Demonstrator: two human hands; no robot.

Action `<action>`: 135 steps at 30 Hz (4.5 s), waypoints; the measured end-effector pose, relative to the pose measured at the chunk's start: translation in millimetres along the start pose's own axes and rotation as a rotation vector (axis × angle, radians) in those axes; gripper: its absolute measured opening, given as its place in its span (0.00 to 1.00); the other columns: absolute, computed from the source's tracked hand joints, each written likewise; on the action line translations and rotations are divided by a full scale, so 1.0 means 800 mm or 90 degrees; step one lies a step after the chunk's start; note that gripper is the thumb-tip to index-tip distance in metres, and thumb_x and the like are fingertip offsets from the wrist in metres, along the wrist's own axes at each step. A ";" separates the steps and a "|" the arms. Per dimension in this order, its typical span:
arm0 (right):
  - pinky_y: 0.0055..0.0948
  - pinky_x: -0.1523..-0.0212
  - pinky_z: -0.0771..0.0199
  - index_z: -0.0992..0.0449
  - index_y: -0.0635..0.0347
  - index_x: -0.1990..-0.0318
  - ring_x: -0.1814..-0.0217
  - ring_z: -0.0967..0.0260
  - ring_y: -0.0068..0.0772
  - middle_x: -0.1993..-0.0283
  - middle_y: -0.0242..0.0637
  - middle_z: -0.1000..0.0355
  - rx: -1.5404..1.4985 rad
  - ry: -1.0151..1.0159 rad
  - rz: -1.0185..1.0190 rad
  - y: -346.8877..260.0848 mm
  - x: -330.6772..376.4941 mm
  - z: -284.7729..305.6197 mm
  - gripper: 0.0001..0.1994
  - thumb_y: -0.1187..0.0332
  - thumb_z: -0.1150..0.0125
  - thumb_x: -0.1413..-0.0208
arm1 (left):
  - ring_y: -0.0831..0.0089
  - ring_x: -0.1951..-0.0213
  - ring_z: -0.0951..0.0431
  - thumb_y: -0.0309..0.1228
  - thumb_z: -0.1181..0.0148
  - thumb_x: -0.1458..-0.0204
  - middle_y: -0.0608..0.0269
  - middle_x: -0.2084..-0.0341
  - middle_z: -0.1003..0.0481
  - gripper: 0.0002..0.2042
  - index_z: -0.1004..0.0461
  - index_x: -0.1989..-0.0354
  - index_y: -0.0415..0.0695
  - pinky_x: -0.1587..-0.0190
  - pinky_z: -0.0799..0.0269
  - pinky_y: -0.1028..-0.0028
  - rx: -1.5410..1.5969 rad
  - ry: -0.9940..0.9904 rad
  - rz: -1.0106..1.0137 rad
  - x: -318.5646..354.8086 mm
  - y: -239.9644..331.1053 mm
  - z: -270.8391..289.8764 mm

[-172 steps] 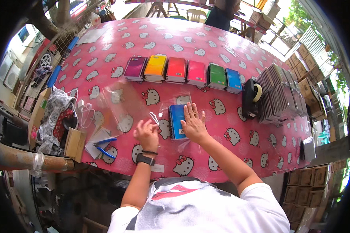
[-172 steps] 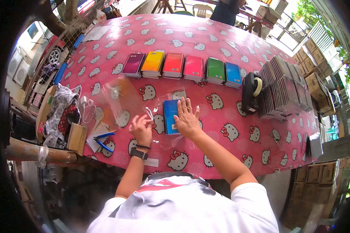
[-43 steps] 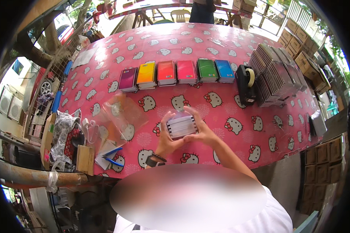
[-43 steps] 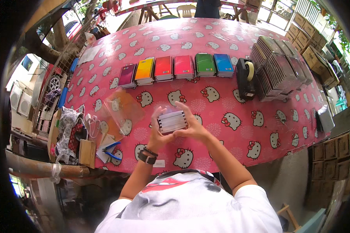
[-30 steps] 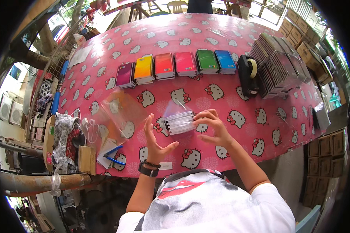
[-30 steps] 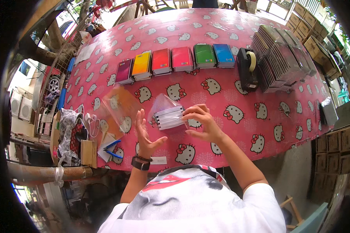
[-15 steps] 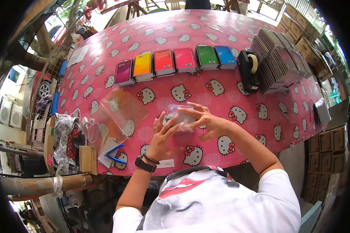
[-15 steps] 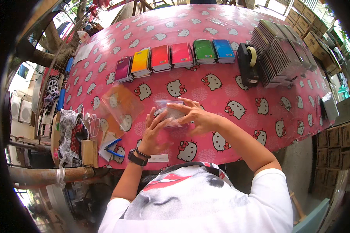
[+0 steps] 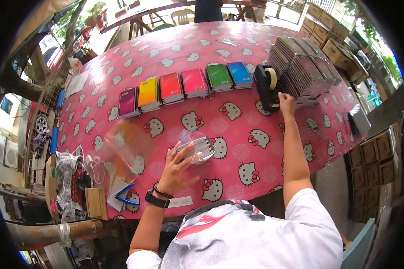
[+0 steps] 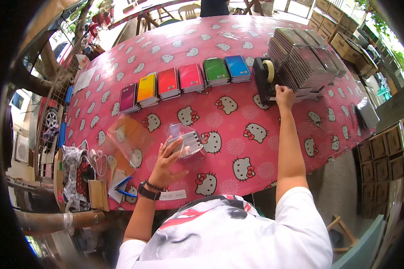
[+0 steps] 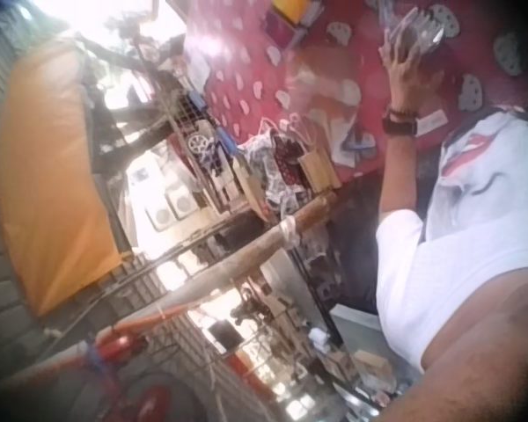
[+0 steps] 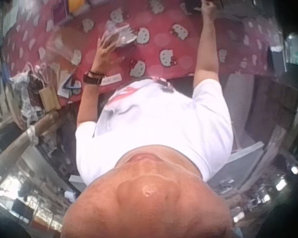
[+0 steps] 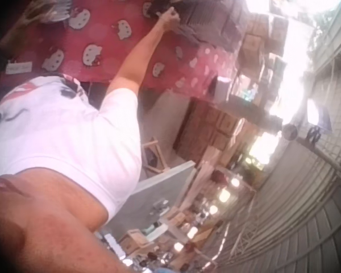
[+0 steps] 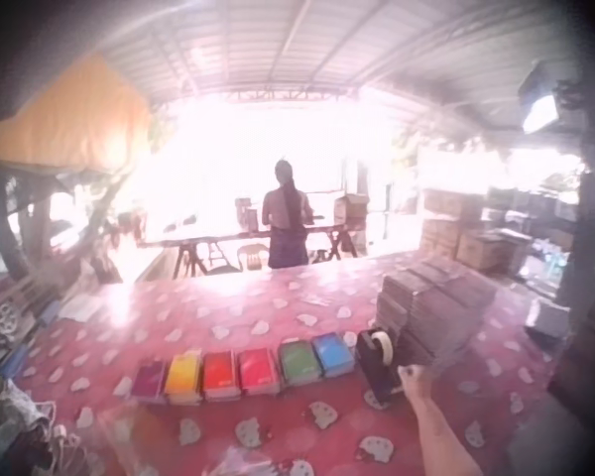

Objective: The person places small notebooks into plastic bags, seals them with tape from a dispenser, and organizes the bags on a table.

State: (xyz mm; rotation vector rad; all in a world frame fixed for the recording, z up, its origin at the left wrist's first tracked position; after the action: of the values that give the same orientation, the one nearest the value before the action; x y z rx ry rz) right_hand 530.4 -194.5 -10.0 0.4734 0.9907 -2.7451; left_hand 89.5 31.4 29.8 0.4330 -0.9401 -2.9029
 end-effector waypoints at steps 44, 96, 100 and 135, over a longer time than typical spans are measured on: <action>0.32 0.55 0.34 0.21 0.55 0.70 0.58 0.37 0.36 0.66 0.34 0.33 -0.411 -0.503 0.630 -0.292 0.332 0.068 0.11 0.68 0.29 0.65 | 0.48 0.35 0.58 0.38 0.30 0.67 0.61 0.35 0.51 0.33 0.32 0.46 0.60 0.38 0.60 0.46 -0.086 0.294 0.036 0.015 -0.012 -0.005; 0.30 0.67 0.36 0.25 0.66 0.80 0.65 0.37 0.29 0.81 0.38 0.33 -0.408 -0.538 0.226 -0.308 0.291 -0.022 0.17 0.58 0.35 0.57 | 0.81 0.65 0.27 0.28 0.32 0.59 0.66 0.68 0.26 0.24 0.30 0.51 0.38 0.64 0.29 0.80 0.458 0.233 0.224 -0.041 -0.044 0.016; 0.29 0.62 0.35 0.21 0.63 0.74 0.58 0.36 0.30 0.72 0.37 0.28 -0.538 -0.629 0.158 -0.314 0.294 -0.022 0.12 0.61 0.37 0.52 | 0.82 0.66 0.27 0.28 0.33 0.57 0.67 0.72 0.26 0.19 0.27 0.55 0.38 0.64 0.29 0.80 0.428 0.212 0.226 -0.042 -0.044 0.013; 0.45 0.38 0.51 0.29 0.42 0.46 0.34 0.55 0.46 0.38 0.37 0.41 -0.383 -0.603 0.643 -0.280 0.321 0.021 0.28 0.51 0.34 0.58 | 0.64 0.40 0.41 0.50 0.34 0.60 0.61 0.45 0.34 0.32 0.31 0.47 0.47 0.38 0.49 0.62 0.131 0.162 0.012 -0.016 -0.007 0.045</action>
State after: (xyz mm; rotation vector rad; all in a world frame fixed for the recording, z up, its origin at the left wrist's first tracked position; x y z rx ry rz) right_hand 224.9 -51.3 42.1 -0.3450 0.8594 -1.3666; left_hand 92.1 58.0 57.7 0.7795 -1.1941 -2.6591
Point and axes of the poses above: each hand's wrist, its own x-axis away from the middle knuckle, its own z-axis out of the back of the hand, y = z × x, the point moved 6 cm from there along -x, towards the middle knuckle
